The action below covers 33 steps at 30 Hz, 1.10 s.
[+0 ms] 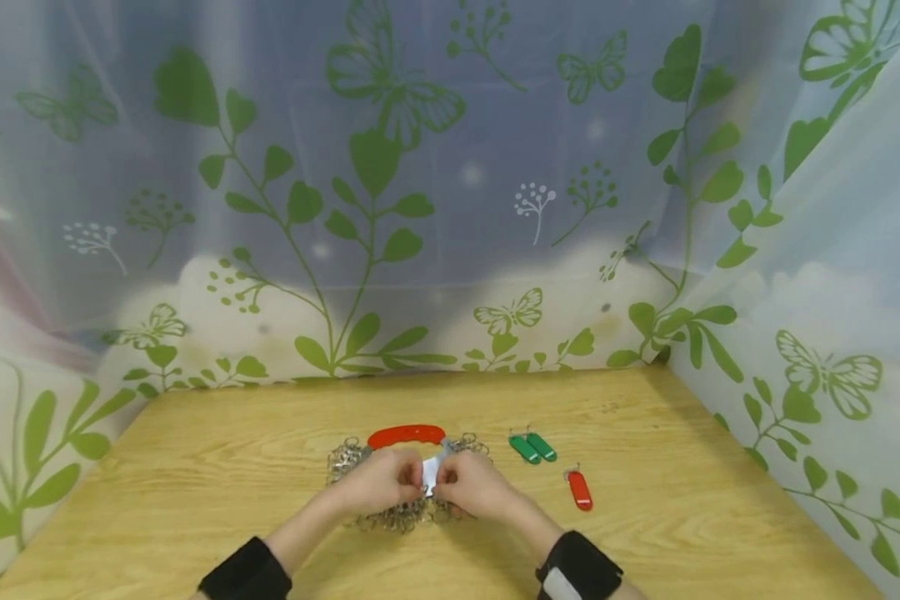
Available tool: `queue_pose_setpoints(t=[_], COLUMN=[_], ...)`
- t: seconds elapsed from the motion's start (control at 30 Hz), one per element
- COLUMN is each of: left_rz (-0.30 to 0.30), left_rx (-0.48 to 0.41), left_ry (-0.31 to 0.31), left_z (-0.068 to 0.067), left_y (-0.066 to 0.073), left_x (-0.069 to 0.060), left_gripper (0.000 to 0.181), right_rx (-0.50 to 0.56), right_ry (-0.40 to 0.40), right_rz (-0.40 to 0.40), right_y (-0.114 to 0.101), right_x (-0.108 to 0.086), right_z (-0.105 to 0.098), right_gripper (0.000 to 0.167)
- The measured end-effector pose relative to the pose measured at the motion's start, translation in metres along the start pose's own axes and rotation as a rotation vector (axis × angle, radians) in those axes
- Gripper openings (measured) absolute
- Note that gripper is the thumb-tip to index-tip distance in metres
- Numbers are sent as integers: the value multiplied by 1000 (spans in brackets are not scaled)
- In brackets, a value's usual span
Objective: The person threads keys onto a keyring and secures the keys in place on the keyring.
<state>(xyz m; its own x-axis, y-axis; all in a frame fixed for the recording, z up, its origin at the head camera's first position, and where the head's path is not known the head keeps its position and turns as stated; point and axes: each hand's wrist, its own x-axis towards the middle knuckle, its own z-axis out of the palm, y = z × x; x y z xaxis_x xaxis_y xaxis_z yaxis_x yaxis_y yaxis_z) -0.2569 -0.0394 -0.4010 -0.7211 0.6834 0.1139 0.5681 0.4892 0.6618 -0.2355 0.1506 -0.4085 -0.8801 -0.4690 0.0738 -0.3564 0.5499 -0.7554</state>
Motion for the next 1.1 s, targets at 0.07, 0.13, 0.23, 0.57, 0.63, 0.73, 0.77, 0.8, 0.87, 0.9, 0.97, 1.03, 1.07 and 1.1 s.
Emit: queue_pose_setpoints(t=[0.07,0.13,0.23,0.57,0.63,0.73,0.77,0.8,0.87,0.9,0.97,1.03,1.07,1.1], left_rz=[2,-7,-17,-47,-37,1,10,21,38,43,49,53,52,52], left_rx=[31,50,60,-44,-32,-1,4,8,13,11,6,-4,-9,-10], left_ry=[15,23,42,-7,-37,-59,-65,-71,-76,-80,-83,-81,-81,-80], left_z=[0,1,3,2,1,1,1,1,2,3,4,6,6,6], left_y=[1,1,1,-7,-8,-10,-10,-10,-11,-11,-12,-12,-13,-13], left_x=[0,1,2,0,0,1,2,2,2,2,2,2,2,2], left_gripper=[20,23,27,4,6,7,8,8,8,8,7,7,8,8], right_rx=[-31,-59,-110,-185,-183,-173,-173,-180,-198,-208,-225,-230,-228,-227], right_ry=[26,41,47,59,52,44,44,45,47,48,51,52,52,53], right_rz=[-20,-42,-72,-110,-98,-91,-92,-97,-108,-114,-122,-125,-126,-125], right_y=[0,0,2,2,1,-1,-1,0,1,1,2,2,2,2], right_x=[4,7,10,10,10,9,8,8,8,8,9,9,8,8], right_z=[2,4,7,7,6,5,5,6,6,6,7,7,7,6], right_gripper=[7,5,3,6,7,8,9,9,10,10,11,12,12,12])
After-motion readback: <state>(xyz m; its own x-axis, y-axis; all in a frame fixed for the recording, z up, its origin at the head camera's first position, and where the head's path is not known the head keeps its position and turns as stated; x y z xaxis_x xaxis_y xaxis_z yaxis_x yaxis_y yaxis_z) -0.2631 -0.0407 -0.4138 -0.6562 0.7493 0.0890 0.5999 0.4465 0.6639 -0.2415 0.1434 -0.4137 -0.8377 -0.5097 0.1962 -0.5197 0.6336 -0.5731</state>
